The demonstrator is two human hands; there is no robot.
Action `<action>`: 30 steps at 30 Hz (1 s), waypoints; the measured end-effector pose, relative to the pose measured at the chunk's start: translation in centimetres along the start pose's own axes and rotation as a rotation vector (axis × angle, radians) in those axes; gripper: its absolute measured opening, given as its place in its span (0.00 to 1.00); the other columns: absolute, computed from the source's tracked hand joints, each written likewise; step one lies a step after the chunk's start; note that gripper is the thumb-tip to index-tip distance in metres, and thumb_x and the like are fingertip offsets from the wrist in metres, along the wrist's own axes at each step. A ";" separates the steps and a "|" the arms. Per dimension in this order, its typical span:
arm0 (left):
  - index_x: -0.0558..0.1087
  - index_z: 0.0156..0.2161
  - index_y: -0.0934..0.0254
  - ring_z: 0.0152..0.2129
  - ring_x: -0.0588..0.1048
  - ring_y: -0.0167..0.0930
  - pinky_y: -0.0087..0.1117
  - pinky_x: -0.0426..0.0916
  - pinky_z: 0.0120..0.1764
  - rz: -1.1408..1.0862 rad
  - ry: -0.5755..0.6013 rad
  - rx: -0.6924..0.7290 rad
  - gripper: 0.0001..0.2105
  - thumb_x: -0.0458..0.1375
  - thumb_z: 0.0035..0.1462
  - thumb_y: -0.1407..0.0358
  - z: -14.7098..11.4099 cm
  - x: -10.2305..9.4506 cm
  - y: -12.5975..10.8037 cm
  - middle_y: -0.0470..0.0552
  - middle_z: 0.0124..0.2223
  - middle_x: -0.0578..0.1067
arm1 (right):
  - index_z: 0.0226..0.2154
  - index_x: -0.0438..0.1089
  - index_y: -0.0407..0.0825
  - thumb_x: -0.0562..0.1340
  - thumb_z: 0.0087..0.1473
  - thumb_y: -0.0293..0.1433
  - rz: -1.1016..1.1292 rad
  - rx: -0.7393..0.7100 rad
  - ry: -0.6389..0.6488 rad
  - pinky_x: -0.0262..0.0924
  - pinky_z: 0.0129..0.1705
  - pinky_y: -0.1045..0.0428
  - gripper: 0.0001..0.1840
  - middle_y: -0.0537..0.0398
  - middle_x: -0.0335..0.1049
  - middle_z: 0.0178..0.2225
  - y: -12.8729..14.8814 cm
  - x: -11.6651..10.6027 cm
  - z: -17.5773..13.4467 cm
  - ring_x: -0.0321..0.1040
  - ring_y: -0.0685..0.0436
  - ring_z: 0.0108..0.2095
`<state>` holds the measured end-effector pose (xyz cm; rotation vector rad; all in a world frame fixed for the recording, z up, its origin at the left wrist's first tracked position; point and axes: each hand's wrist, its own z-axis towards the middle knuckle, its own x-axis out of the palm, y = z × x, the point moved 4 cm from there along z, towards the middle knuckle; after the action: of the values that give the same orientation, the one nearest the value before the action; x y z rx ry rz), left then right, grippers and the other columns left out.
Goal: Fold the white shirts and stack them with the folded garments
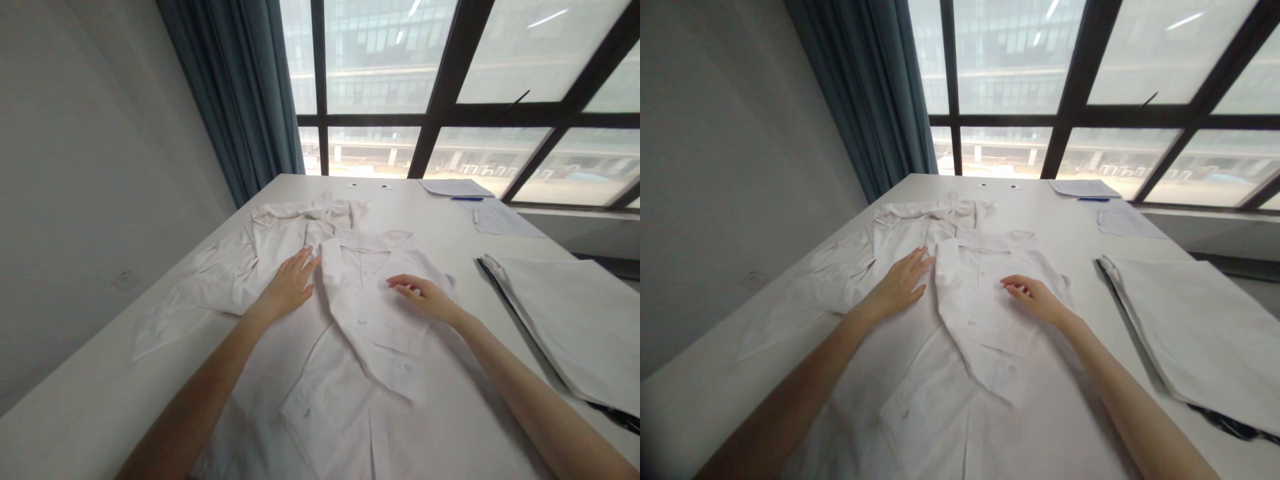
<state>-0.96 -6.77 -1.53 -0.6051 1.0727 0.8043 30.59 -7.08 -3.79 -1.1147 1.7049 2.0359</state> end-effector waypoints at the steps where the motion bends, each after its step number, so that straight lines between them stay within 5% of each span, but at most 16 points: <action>1: 0.56 0.64 0.67 0.65 0.53 0.43 0.48 0.55 0.62 0.029 0.006 -0.024 0.30 0.55 0.57 0.70 -0.1 1.1 1.0 0.64 0.68 0.54 | 0.49 0.70 0.50 0.52 0.60 0.47 -0.004 -0.007 0.095 0.61 0.44 0.45 0.24 0.48 0.75 0.44 0.8 0.3 -0.2 0.70 0.42 0.41; 5: 0.52 0.66 0.68 0.64 0.56 0.42 0.48 0.55 0.62 0.078 -0.002 -0.099 0.29 0.52 0.61 0.65 -1.1 4.6 2.9 0.64 0.67 0.57 | 0.51 0.69 0.50 0.55 0.59 0.48 0.039 -0.016 0.427 0.61 0.45 0.46 0.25 0.49 0.73 0.43 4.0 1.2 -1.9 0.69 0.42 0.42; 9: 0.57 0.62 0.68 0.63 0.59 0.40 0.46 0.56 0.61 0.067 -0.077 -0.106 0.24 0.50 0.62 0.67 -1.6 5.5 3.0 0.63 0.65 0.61 | 0.52 0.67 0.51 0.63 0.54 0.45 -0.071 -0.051 0.563 0.60 0.46 0.47 0.26 0.49 0.71 0.46 7.5 2.1 -4.2 0.67 0.41 0.46; 13: 0.65 0.55 0.69 0.61 0.62 0.41 0.45 0.59 0.60 0.047 -0.092 -0.112 0.18 0.50 0.59 0.71 -1.4 5.1 3.0 0.64 0.63 0.63 | 0.43 0.71 0.50 0.70 0.47 0.39 -0.464 -0.082 0.504 0.56 0.48 0.43 0.21 0.49 0.72 0.44 9.8 3.8 -5.6 0.66 0.37 0.45; 17: 0.68 0.52 0.69 0.61 0.62 0.42 0.47 0.60 0.59 0.019 -0.099 -0.118 0.16 0.50 0.58 0.73 -1.3 4.5 2.7 0.65 0.62 0.64 | 0.44 0.68 0.45 0.66 0.52 0.33 -0.650 -0.074 0.394 0.57 0.45 0.44 0.17 0.47 0.73 0.42 9.8 5.3 -5.7 0.67 0.36 0.43; 22: 0.73 0.44 0.65 0.62 0.60 0.41 0.49 0.60 0.60 -0.016 -0.080 -0.092 0.16 0.49 0.53 0.78 -1.2 4.2 2.4 0.61 0.61 0.67 | 0.41 0.67 0.44 0.63 0.55 0.30 -0.682 -0.028 0.394 0.57 0.41 0.46 0.10 0.46 0.74 0.39 8.3 5.9 -5.0 0.70 0.38 0.40; 25: 0.75 0.47 0.64 0.63 0.60 0.41 0.50 0.58 0.60 -0.001 -0.052 -0.089 0.20 0.49 0.53 0.78 -1.2 4.3 2.4 0.59 0.63 0.65 | 0.35 0.67 0.47 0.60 0.57 0.29 -0.618 -0.083 0.412 0.57 0.41 0.47 0.02 0.49 0.73 0.37 7.9 6.0 -4.8 0.70 0.39 0.39; 30: 0.72 0.54 0.64 0.63 0.59 0.40 0.49 0.57 0.61 0.001 -0.036 -0.110 0.23 0.49 0.54 0.77 -1.2 4.4 2.4 0.58 0.65 0.63 | 0.32 0.66 0.48 0.55 0.60 0.27 -0.550 -0.162 0.354 0.58 0.40 0.48 0.06 0.48 0.71 0.36 8.1 5.3 -4.5 0.67 0.42 0.37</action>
<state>-2.40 -5.09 -6.16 -0.6799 1.0007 0.8763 23.64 -14.94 -1.70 -1.8443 1.1796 1.7130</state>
